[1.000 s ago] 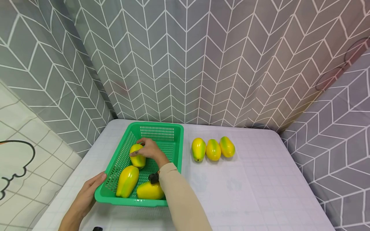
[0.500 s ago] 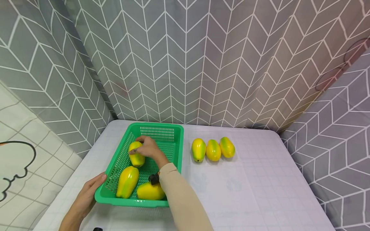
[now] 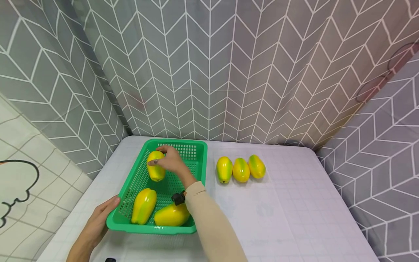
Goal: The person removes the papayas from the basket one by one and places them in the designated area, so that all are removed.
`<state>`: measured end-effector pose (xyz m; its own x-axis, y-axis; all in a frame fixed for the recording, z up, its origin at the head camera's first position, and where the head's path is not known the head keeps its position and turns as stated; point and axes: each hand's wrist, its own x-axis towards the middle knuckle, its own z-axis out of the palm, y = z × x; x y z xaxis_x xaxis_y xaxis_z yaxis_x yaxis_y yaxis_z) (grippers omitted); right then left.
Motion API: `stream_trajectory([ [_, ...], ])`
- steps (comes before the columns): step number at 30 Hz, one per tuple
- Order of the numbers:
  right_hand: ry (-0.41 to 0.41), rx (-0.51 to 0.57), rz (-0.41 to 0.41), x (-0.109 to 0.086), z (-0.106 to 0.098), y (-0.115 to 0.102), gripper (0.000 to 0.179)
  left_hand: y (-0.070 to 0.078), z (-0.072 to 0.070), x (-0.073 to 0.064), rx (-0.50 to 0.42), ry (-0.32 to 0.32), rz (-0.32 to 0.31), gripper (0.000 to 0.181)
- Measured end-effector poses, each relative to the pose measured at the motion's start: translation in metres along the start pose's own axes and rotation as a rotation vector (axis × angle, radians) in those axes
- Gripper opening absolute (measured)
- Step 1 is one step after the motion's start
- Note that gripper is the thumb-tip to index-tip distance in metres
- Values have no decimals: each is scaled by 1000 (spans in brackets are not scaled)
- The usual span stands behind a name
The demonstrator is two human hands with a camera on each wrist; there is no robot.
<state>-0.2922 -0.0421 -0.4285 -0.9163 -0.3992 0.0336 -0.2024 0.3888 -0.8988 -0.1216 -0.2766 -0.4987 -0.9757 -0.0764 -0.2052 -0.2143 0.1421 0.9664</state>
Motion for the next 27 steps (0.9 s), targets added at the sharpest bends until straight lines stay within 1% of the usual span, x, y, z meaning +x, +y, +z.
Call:
stream_trajectory([
  [11,43,62,14,-5,-27,-14,64,-3,-2,1,-21,-8,10,62],
  [17,57,92,4,-10,-42,-13,64,-3,-2,2,-10,-11,16,61],
  [21,76,93,-7,-13,-51,-9,62,-3,-2,2,1,-11,26,60],
  [27,81,98,0,-17,-67,-6,63,-3,-1,1,-5,-12,22,61],
])
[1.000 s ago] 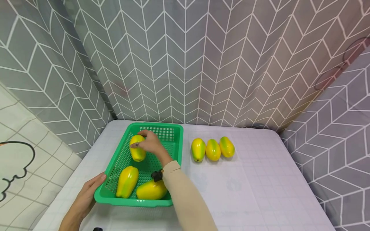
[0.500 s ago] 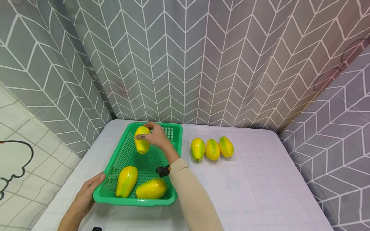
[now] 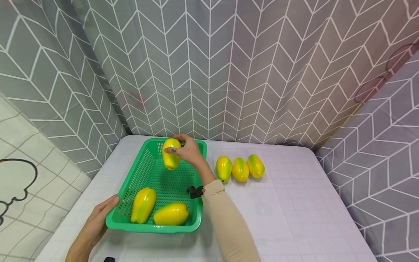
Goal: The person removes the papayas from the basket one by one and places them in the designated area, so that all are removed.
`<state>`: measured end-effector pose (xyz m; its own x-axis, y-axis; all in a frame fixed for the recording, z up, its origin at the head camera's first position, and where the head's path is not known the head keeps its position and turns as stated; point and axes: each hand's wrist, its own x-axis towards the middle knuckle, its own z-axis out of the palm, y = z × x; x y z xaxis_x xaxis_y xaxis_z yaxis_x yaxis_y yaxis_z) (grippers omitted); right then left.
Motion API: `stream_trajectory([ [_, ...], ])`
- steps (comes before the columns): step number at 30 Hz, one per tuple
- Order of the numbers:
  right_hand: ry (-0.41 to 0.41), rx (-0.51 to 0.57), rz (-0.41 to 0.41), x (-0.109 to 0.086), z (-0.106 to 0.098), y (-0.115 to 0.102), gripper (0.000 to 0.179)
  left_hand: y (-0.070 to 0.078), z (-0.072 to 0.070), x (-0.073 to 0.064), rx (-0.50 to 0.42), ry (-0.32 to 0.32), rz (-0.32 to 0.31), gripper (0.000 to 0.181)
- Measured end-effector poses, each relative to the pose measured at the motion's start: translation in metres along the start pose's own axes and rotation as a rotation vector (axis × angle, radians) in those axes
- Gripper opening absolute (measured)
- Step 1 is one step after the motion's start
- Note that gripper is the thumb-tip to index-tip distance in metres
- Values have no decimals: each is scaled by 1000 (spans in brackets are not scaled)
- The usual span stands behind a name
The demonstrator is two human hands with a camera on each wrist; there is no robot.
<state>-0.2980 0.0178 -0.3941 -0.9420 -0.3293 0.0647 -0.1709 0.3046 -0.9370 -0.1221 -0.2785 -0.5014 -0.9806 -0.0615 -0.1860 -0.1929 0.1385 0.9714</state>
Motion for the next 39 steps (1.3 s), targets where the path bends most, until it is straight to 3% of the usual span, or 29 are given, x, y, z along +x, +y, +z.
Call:
stream_trajectory([
  [10,38,0,-6,-5,-32,4,59,1,0,0,-11,6,-15,64],
  [25,93,-13,-13,-18,-77,16,61,0,1,0,-18,2,14,61],
  [33,130,-42,12,-27,-97,26,58,0,0,-1,-31,4,20,24],
  [39,141,-49,25,-31,-108,35,59,0,1,0,-17,7,-6,55],
])
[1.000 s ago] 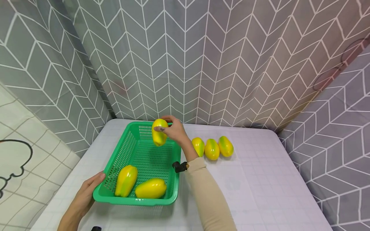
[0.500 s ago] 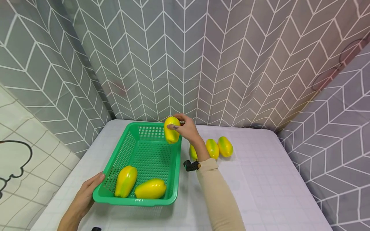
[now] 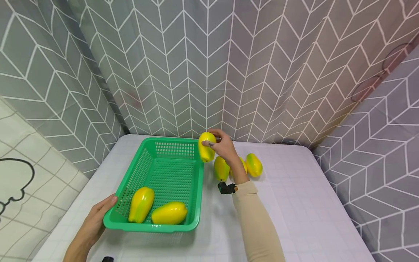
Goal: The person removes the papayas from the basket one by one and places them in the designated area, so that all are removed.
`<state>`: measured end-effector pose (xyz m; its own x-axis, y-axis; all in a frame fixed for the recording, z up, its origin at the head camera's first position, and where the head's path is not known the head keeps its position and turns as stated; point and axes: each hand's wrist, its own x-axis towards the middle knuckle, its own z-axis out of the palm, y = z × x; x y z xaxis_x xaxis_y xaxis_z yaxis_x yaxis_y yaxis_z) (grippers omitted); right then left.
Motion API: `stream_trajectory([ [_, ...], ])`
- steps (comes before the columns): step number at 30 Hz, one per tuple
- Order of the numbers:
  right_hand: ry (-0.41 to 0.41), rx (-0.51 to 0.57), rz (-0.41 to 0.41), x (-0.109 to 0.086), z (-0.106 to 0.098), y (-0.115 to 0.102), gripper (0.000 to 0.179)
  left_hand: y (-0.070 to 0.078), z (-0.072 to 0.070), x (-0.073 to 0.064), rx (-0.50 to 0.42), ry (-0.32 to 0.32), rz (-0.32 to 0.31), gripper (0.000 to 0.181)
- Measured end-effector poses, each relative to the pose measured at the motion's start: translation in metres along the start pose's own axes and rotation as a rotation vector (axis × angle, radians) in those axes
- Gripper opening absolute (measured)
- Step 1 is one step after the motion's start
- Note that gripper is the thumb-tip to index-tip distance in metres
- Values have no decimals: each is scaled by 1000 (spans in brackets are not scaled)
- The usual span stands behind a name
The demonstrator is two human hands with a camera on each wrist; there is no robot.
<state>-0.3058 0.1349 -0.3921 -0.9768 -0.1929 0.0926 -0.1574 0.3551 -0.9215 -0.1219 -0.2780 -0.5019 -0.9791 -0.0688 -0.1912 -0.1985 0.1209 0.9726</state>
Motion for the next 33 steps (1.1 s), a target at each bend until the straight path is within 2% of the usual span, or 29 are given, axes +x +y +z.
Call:
stream_trajectory([
  [3,11,6,11,-3,-8,3,60,0,0,0,1,-2,-6,61],
  [18,73,-58,103,-15,-62,32,67,0,0,0,1,-1,-9,60],
  [24,102,-79,125,-21,-77,42,65,0,-2,-2,-3,13,-16,59],
  [33,144,-97,157,-30,-102,52,66,1,1,0,14,-5,-1,62],
])
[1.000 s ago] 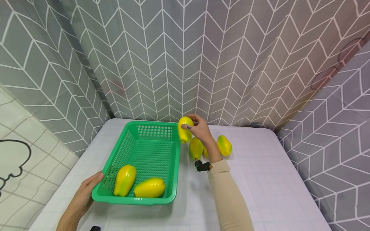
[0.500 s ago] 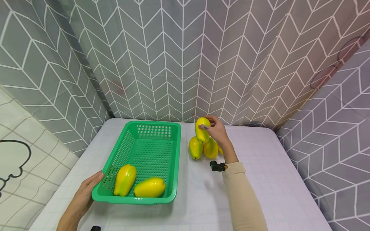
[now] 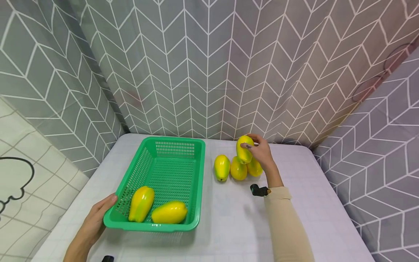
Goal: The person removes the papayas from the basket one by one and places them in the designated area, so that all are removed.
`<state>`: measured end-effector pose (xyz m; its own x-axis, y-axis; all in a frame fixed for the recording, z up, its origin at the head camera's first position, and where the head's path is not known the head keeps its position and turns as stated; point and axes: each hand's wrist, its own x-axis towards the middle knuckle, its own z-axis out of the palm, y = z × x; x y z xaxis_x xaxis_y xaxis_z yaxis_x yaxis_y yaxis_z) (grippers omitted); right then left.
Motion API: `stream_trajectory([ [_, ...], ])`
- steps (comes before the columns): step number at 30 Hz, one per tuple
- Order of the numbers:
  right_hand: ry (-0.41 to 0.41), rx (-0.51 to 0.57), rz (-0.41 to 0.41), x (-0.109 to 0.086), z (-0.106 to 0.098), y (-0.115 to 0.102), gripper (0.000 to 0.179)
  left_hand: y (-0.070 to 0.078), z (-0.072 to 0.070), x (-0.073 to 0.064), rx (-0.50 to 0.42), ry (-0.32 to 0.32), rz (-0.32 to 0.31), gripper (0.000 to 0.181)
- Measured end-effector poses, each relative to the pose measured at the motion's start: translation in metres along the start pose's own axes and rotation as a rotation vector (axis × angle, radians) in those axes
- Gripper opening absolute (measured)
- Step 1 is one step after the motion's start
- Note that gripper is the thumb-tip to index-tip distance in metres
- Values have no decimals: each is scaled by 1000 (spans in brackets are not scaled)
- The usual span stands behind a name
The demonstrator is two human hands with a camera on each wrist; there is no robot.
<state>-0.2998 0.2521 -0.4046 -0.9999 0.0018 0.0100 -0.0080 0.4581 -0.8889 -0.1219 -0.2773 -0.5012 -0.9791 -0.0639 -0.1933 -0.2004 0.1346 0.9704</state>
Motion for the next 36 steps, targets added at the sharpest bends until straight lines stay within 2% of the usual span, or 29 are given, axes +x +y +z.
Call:
stream_trajectory([
  [5,24,-5,13,1,-14,9,67,1,0,1,-4,2,-5,63],
  [22,110,-23,131,-3,-53,41,67,0,1,0,-2,0,-19,64],
  [26,123,-51,162,-5,-57,49,69,0,2,0,-3,-7,-25,65],
  [36,121,-41,220,-6,-58,65,68,2,1,-1,-2,-1,-21,65],
])
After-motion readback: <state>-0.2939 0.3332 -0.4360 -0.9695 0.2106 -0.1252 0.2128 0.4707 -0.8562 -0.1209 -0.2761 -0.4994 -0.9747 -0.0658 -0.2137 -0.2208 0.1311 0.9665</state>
